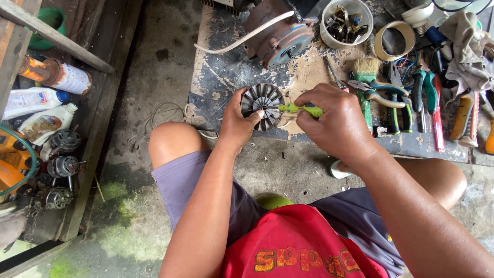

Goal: A person uses a screwdriver to clean or pry at a metal motor fan or stator component on a cluttered workbench.

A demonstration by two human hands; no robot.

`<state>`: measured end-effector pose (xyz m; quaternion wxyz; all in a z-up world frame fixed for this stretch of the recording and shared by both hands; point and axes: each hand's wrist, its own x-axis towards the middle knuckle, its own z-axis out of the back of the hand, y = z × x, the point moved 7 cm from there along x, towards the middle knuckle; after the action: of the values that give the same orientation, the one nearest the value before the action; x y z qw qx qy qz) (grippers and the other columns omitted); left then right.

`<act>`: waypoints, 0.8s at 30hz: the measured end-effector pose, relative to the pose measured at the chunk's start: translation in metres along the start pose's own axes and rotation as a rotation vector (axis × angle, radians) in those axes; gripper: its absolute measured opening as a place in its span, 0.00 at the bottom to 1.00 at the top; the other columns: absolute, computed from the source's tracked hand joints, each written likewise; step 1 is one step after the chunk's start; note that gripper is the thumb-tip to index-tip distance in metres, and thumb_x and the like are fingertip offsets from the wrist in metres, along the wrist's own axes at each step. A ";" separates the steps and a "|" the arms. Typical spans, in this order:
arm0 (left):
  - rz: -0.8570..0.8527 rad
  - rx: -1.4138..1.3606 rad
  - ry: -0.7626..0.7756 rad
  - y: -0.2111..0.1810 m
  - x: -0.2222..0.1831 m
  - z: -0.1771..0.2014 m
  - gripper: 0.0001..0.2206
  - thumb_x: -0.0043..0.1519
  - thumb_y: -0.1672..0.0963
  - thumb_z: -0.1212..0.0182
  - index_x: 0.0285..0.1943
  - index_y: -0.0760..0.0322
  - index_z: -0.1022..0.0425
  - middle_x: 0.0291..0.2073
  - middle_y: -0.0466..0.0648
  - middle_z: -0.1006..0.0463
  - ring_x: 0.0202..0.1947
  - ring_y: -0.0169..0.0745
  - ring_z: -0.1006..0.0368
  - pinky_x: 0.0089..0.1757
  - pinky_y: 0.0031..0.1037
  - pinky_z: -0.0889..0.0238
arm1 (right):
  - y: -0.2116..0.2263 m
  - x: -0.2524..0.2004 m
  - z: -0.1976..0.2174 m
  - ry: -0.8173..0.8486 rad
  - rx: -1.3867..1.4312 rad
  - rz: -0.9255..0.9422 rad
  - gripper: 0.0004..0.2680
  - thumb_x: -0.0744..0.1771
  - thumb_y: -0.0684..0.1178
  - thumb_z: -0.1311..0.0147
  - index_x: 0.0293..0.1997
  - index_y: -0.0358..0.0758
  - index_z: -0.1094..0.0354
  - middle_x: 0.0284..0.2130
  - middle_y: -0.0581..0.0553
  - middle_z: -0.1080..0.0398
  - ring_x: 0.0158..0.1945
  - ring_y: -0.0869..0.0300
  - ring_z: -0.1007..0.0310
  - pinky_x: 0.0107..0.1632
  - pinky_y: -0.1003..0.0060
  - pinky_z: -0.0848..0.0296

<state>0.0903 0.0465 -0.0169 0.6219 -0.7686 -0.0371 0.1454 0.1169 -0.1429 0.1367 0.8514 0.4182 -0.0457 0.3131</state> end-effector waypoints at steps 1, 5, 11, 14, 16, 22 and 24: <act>-0.001 -0.001 0.000 -0.001 -0.001 -0.001 0.24 0.59 0.69 0.39 0.66 0.70 0.34 0.48 0.65 0.23 0.48 0.57 0.26 0.48 0.48 0.23 | 0.000 0.000 0.000 0.000 -0.001 0.001 0.04 0.63 0.36 0.42 0.37 0.35 0.22 0.27 0.36 0.28 0.28 0.45 0.27 0.28 0.58 0.33; 0.005 0.005 -0.008 -0.004 -0.003 -0.002 0.24 0.59 0.69 0.38 0.66 0.69 0.34 0.48 0.65 0.23 0.49 0.57 0.25 0.47 0.48 0.23 | -0.002 -0.001 0.001 0.002 0.019 -0.014 0.04 0.64 0.36 0.42 0.38 0.33 0.23 0.27 0.35 0.27 0.29 0.46 0.26 0.29 0.58 0.34; -0.029 0.145 -0.005 -0.006 -0.003 -0.004 0.25 0.62 0.65 0.37 0.69 0.70 0.37 0.56 0.73 0.28 0.58 0.77 0.31 0.53 0.62 0.31 | -0.006 0.004 -0.007 0.032 -0.136 0.041 0.03 0.62 0.41 0.40 0.36 0.41 0.23 0.29 0.41 0.26 0.33 0.44 0.23 0.34 0.55 0.27; 0.040 0.163 0.014 -0.021 -0.012 -0.012 0.26 0.64 0.63 0.39 0.72 0.67 0.40 0.61 0.72 0.32 0.61 0.77 0.34 0.55 0.63 0.33 | 0.000 0.010 -0.010 0.058 -0.186 0.040 0.02 0.62 0.42 0.40 0.35 0.43 0.25 0.27 0.42 0.27 0.32 0.45 0.23 0.35 0.55 0.26; 0.079 0.166 0.023 -0.016 -0.008 -0.009 0.27 0.64 0.63 0.41 0.73 0.67 0.42 0.63 0.72 0.34 0.63 0.77 0.35 0.56 0.64 0.34 | 0.006 0.015 -0.013 0.075 -0.199 0.054 0.03 0.61 0.41 0.41 0.34 0.40 0.26 0.26 0.40 0.27 0.31 0.42 0.23 0.35 0.52 0.25; 0.001 0.126 0.016 0.020 0.009 0.007 0.24 0.60 0.63 0.36 0.67 0.63 0.34 0.52 0.65 0.23 0.53 0.62 0.24 0.47 0.52 0.23 | 0.013 0.021 -0.034 0.198 -0.343 0.095 0.02 0.62 0.46 0.42 0.30 0.45 0.31 0.24 0.45 0.32 0.30 0.43 0.25 0.32 0.50 0.26; -0.034 0.137 0.013 0.013 0.010 0.004 0.26 0.57 0.65 0.35 0.66 0.65 0.33 0.50 0.65 0.23 0.51 0.57 0.24 0.46 0.48 0.23 | 0.013 0.024 -0.039 0.242 -0.368 0.135 0.04 0.62 0.46 0.43 0.27 0.47 0.34 0.23 0.49 0.34 0.28 0.45 0.25 0.31 0.53 0.26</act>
<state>0.0968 0.0496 -0.0316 0.6756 -0.7244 -0.0362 0.1322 0.1218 -0.0966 0.1285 0.8897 0.2113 -0.0275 0.4038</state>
